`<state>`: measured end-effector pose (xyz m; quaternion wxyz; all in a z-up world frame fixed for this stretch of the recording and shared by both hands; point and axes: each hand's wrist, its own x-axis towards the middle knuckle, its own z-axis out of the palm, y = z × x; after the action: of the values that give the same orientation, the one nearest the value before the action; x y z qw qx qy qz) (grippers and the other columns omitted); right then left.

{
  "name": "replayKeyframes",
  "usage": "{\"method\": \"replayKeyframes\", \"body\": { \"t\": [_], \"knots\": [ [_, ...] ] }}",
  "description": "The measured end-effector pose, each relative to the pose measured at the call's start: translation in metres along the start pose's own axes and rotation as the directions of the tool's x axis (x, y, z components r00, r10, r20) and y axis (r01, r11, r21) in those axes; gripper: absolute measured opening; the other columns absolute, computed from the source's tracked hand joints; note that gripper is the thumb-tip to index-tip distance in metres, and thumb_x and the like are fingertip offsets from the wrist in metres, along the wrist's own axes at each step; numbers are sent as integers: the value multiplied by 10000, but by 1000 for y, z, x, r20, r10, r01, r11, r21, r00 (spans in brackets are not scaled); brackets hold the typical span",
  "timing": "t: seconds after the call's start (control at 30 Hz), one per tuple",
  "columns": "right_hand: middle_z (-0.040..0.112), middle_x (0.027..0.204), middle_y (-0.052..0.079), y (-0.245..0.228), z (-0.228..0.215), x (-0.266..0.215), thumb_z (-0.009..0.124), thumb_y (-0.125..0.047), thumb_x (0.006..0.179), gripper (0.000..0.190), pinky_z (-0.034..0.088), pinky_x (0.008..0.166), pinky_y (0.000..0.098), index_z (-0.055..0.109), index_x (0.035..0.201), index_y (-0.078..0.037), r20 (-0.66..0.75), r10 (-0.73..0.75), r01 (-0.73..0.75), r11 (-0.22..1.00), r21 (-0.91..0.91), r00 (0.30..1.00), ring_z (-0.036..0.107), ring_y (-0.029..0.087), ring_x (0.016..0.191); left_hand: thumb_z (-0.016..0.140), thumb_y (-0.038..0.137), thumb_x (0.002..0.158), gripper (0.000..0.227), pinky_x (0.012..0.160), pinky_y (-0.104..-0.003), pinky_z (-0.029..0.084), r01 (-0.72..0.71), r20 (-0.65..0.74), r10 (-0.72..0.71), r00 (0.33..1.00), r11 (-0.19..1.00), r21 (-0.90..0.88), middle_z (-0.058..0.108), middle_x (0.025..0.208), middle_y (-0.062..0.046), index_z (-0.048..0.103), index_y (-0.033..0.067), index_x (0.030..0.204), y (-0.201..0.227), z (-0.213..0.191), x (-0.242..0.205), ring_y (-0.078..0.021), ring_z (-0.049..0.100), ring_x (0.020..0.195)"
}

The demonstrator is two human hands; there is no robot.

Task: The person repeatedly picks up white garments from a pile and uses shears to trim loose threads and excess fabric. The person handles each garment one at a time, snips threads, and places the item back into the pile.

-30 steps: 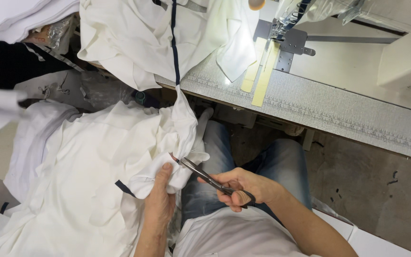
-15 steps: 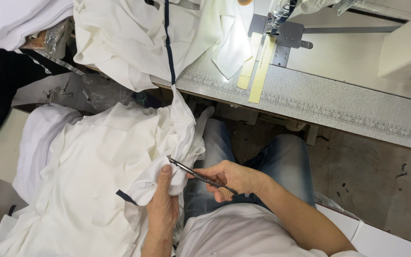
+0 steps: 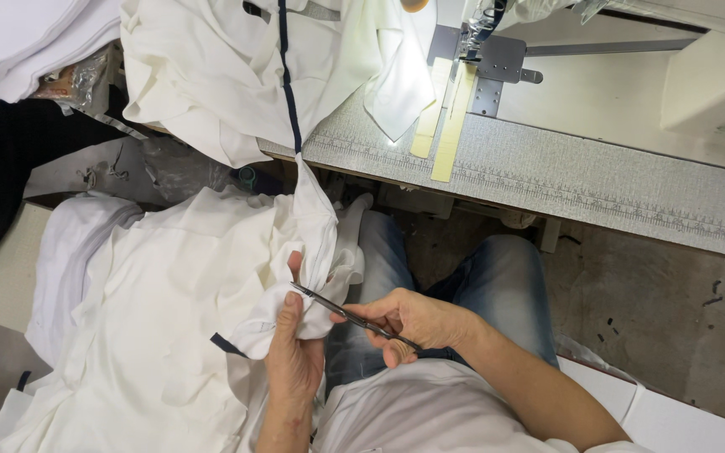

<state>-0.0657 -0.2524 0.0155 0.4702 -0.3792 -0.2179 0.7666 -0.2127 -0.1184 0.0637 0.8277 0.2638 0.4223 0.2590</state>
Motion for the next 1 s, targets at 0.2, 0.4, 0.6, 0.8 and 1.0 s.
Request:
{"method": "replayKeyframes", "body": {
  "t": [0.2,0.4,0.6,0.8,1.0],
  "knots": [
    [538,633,19,9,4,-5,840,-300,775,990,385,396,202,379,1596,7,84,-147,135,982,136,986,432,68,493,503,222,958,529,1171,-443,419,-13,6,14,1000,996,-90,585,1434,-259,549,-97,1377,-15,-4,8,-354,562,1333],
    [555,616,52,7,14,-7,765,-48,840,846,369,356,195,390,1597,7,15,-110,108,986,125,994,422,65,468,540,209,978,506,939,-331,536,-33,-9,33,999,994,-104,608,1431,-210,576,-107,1372,-18,-10,9,-273,591,1275],
    [577,600,99,13,18,-7,732,101,814,847,359,319,192,409,1593,14,-23,-122,124,982,142,992,465,84,426,515,232,974,519,1001,-339,502,-6,-22,5,1000,999,-47,604,1442,-230,585,-104,1363,-14,-11,6,-290,570,1331],
    [453,670,23,-3,23,-14,894,-41,690,978,468,372,189,458,1565,-42,-120,-224,237,966,106,967,482,35,405,582,312,992,486,1083,-375,446,-6,164,17,986,998,-67,650,1096,-188,605,-59,1306,-21,-26,6,-246,657,908],
    [482,1515,161,-69,19,-17,561,171,871,621,537,818,263,469,1440,-60,-20,-767,384,343,-857,641,581,277,1347,694,359,884,564,791,-282,471,-38,192,9,981,988,149,757,1060,-185,745,-139,1142,-1,-43,-17,-215,655,894]
  ]
}}
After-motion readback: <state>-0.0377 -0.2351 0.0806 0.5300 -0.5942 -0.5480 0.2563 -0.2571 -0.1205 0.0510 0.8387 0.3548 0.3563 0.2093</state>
